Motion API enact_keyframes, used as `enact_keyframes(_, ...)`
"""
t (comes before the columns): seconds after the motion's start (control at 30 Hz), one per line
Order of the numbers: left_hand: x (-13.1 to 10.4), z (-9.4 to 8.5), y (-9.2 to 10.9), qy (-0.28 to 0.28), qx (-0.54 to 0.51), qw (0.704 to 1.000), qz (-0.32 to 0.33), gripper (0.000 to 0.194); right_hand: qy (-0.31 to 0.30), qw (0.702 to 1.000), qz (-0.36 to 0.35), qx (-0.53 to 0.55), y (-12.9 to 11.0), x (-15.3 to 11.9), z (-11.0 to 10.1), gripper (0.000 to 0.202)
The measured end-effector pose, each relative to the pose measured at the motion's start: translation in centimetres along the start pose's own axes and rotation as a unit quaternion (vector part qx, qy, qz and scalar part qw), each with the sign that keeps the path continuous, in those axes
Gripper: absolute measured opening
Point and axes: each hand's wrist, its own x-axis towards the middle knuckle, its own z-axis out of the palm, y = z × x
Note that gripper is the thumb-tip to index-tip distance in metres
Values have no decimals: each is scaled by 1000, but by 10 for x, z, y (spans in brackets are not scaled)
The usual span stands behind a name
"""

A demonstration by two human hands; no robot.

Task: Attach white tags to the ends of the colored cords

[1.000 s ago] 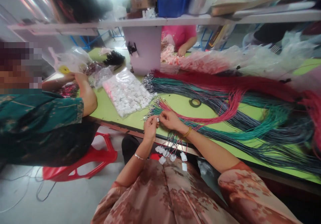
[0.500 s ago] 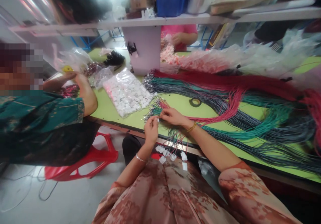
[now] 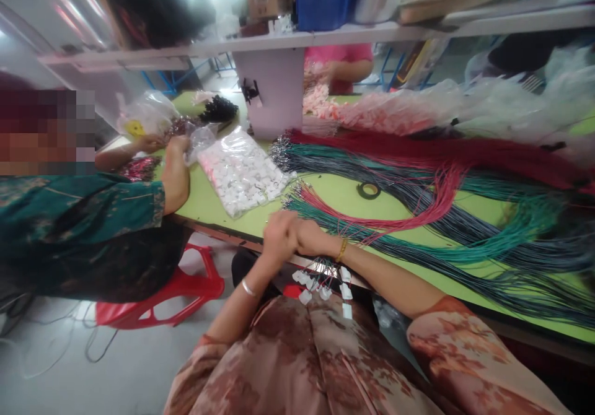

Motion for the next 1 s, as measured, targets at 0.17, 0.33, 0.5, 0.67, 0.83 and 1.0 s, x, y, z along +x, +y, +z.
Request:
enact_keyframes(0.17,46,-17,-81,-136,252,929,-232,26,89,991,11,94,3,-1,1,11)
enact_keyframes(0.33,51,-18,-94,-239,298,902,-202,25,197,940,30,276,12,6,3,9)
enact_keyframes(0.5,49,-18,-94,-273,308,899,-150,35,246,887,41,388,17,15,2,16)
enact_keyframes(0.67,46,-15,-98,-274,298,903,-146,31,261,861,54,434,18,19,-4,22)
enact_keyframes(0.83,42,-20,-96,-126,108,963,-211,28,263,852,69,447,17,15,-9,23)
enact_keyframes(1.0,39,-20,-71,86,-334,845,-408,14,264,858,81,433,14,11,-14,21)
